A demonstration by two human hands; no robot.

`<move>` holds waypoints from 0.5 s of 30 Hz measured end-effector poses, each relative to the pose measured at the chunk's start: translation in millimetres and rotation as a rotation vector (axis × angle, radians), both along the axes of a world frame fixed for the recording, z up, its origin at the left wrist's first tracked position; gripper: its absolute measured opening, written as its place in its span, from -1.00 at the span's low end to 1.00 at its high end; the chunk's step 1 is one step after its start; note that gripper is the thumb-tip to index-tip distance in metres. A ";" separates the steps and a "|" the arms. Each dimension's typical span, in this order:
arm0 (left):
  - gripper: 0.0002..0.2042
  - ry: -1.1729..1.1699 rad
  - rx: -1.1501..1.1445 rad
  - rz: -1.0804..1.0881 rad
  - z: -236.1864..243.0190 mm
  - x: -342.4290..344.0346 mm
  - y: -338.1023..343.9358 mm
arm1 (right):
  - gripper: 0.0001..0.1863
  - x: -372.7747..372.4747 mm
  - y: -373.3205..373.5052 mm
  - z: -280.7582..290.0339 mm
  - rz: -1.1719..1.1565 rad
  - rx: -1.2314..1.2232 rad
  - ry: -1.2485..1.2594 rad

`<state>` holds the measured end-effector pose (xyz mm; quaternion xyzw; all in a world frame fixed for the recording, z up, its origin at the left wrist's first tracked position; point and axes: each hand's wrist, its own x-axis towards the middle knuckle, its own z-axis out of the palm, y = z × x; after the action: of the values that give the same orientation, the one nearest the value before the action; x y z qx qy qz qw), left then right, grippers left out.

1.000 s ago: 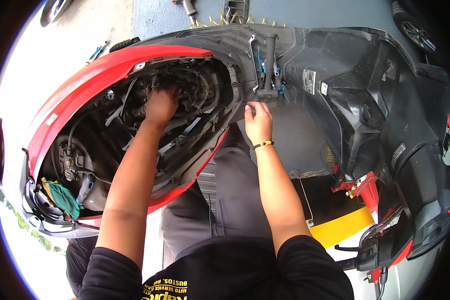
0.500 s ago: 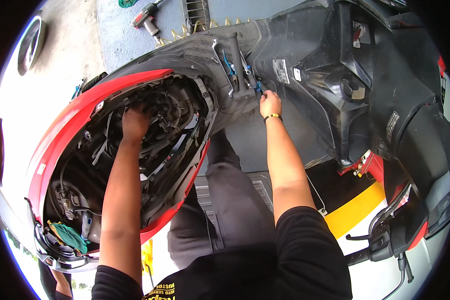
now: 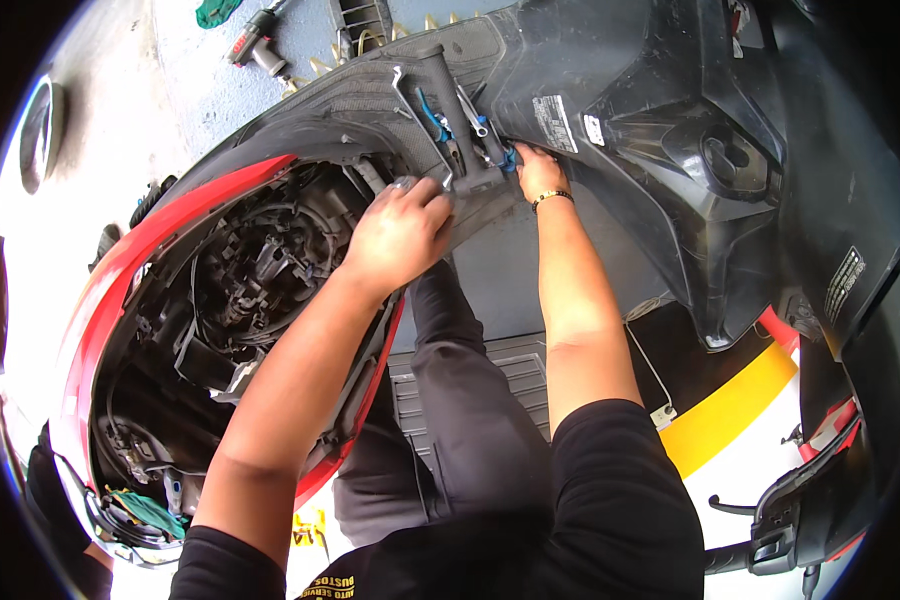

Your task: The person reaches into the internal engine compartment of a motorcycle by hand, then uses a socket wrench to tighten a bolt inside the frame before handling a small component and returning to manual work inside the engine area.

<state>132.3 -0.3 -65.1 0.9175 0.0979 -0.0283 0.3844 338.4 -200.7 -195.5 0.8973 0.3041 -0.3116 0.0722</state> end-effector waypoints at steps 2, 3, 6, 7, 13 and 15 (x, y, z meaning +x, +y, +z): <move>-0.83 0.112 0.063 -0.031 -31.4 47.6 -15.9 | -0.57 0.5 -4.1 -7.9 -0.017 0.080 0.026; -0.77 0.078 0.098 -0.040 -52.2 66.8 -21.8 | -0.56 -1.2 1.0 -11.6 -0.013 0.062 0.023; -0.56 0.274 0.422 -0.271 -92.4 107.3 -26.4 | -0.55 -1.4 6.6 -15.8 -0.012 0.027 0.041; -0.54 0.327 0.430 -0.324 -96.3 117.1 -26.9 | -0.55 3.4 5.3 -16.4 -0.055 0.008 0.080; -0.55 0.343 0.471 -0.491 -112.1 119.3 -8.7 | -0.50 6.2 3.2 -0.1 -0.156 0.189 0.220; -0.57 0.350 0.452 -0.458 -110.2 111.6 -4.1 | -0.50 0.5 -0.7 1.2 -0.159 0.227 0.186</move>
<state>244.0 -4.4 -175.2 0.9588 -0.0420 -0.2477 0.1329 338.9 -201.5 -194.2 0.8882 0.2707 -0.3617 -0.0831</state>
